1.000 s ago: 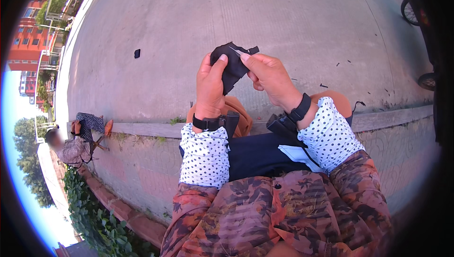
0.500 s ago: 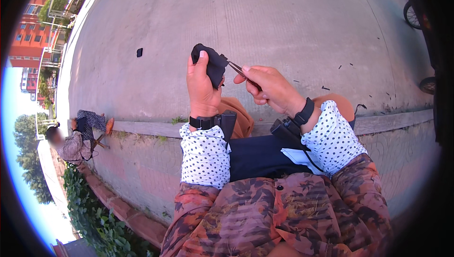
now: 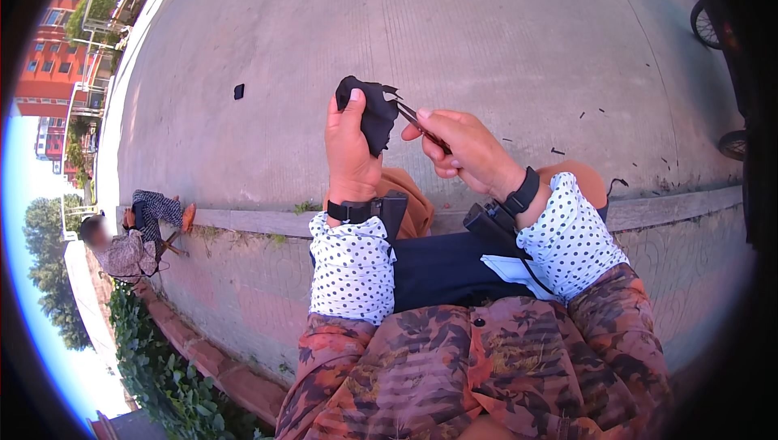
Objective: The person is using a pair of snips or small scissors to trim the edges of a black leather piece while seated outdoors.
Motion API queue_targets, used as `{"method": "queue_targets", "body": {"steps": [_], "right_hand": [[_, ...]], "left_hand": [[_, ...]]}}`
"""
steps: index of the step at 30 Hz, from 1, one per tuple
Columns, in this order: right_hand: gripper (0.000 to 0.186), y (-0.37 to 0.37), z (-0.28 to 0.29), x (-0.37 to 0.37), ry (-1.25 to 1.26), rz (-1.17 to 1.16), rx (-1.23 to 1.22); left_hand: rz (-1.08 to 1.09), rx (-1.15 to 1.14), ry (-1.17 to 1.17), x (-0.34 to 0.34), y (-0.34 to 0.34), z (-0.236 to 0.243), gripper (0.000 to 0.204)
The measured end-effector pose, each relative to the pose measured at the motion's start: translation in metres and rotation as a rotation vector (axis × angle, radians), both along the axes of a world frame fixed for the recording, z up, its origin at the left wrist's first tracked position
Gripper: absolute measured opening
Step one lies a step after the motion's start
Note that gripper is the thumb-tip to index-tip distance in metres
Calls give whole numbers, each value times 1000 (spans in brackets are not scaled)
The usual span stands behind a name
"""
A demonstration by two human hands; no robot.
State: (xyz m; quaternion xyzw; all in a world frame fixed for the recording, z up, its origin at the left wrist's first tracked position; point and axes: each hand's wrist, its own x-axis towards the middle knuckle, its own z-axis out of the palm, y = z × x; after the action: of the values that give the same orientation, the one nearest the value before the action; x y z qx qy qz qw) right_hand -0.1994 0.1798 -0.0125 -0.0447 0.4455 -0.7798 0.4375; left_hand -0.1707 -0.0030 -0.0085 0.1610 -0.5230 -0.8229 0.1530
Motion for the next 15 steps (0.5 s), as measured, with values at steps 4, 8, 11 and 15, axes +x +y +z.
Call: {"method": "queue_targets", "body": {"steps": [4,8,11,15], "right_hand": [[39,-3,-1,2,-2,21,4],[39,-3,-1,1,-8,15,-10],[39,-3,0,0,-13,8,-30],[38,-5,4,0,-22,-16,-31]], "left_hand": [[15,-29,11,-1,-2,-2,16],[24,-40,5,-1,0,-1,17],[-24,38,0,0,1,2,14],[-69,10,-1,2,3,4,14]]}}
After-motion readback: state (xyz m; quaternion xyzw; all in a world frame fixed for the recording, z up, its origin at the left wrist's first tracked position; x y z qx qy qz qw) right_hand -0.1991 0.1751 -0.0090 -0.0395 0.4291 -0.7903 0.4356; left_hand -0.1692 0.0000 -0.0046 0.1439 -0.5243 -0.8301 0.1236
